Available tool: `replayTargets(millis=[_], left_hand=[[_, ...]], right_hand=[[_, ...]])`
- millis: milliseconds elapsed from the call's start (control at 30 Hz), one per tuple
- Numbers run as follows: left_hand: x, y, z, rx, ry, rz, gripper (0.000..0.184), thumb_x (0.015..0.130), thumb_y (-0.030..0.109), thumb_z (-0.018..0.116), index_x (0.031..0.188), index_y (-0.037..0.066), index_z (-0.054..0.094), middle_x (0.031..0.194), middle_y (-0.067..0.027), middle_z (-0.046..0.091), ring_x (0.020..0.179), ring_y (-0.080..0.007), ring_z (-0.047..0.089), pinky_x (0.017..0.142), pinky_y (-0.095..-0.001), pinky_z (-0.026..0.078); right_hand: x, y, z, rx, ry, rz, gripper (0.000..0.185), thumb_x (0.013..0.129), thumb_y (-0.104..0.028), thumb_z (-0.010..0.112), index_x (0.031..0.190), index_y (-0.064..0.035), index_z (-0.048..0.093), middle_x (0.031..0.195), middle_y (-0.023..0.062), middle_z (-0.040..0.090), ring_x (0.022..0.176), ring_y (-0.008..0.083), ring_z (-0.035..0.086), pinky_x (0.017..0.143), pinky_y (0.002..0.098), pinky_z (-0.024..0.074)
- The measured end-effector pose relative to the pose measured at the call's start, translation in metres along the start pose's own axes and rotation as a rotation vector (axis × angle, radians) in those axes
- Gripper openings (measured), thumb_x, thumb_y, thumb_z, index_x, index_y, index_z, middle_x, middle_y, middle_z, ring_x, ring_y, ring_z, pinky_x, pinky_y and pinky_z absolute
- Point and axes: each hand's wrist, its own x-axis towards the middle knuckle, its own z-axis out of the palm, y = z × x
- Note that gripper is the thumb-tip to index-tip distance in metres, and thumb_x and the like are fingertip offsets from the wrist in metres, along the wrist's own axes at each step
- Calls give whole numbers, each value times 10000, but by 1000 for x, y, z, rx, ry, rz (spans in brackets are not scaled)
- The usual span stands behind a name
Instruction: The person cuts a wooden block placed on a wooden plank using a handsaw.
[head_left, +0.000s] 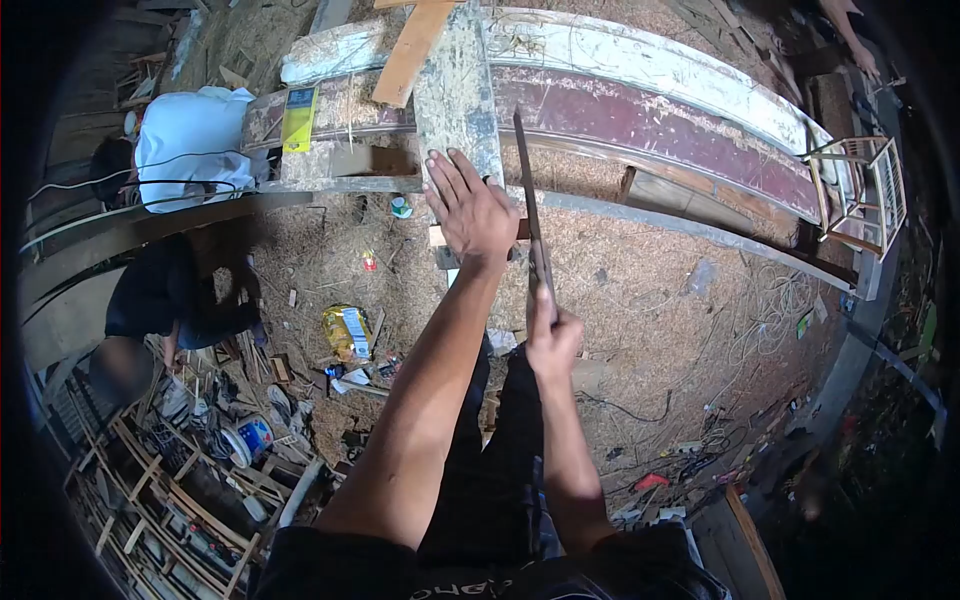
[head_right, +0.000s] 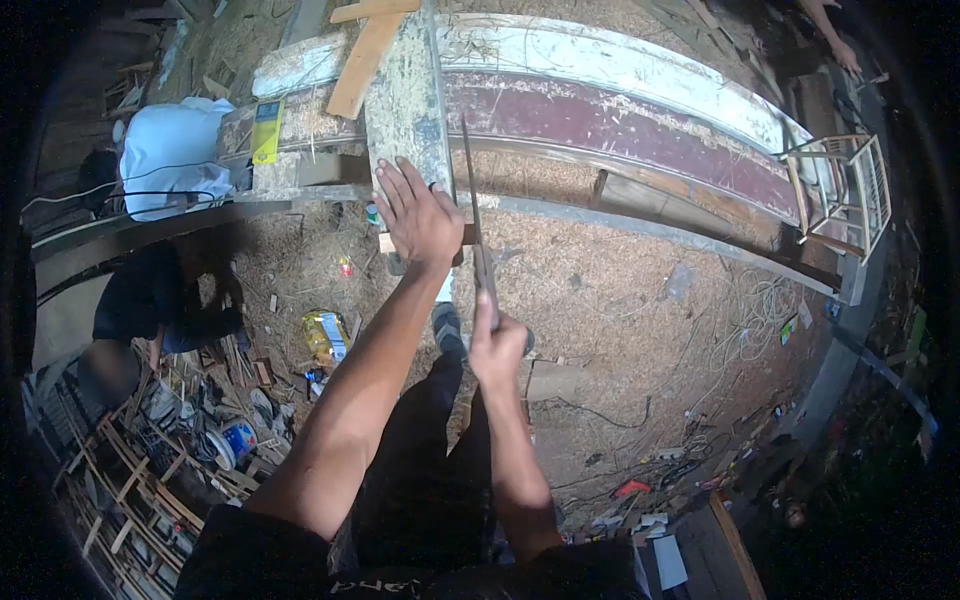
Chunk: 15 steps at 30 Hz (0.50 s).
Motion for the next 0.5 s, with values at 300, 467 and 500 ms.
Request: replayTargets(millis=[300, 467, 500], left_hand=[[-1, -1, -1, 8, -9, 14, 703, 948, 252, 432, 1520, -74, 183, 1584, -307, 167, 1498, -398, 130, 1204, -536, 67], [5, 0, -3, 26, -13, -6, 704, 950, 261, 424, 1519, -75, 183, 1582, -308, 170, 1498, -395, 133, 1201, -547, 67], [3, 0, -2, 21, -18, -8, 703, 949, 261, 423, 1519, -75, 183, 1582, -308, 170, 1499, -393, 133, 1200, -549, 67]], right_hand=[[-52, 3, -28, -137, 21, -19, 584, 992, -385, 571, 598, 47, 575, 462, 55, 436, 477, 101, 433, 441, 363, 352], [-21, 6, -5, -136, 41, -105, 563, 994, -351, 581, 590, 40, 563, 465, 53, 417, 472, 101, 427, 433, 351, 341], [-51, 31, -19, -153, 67, -130, 552, 991, -336, 587, 587, 39, 562, 468, 50, 424, 483, 89, 441, 437, 340, 352]])
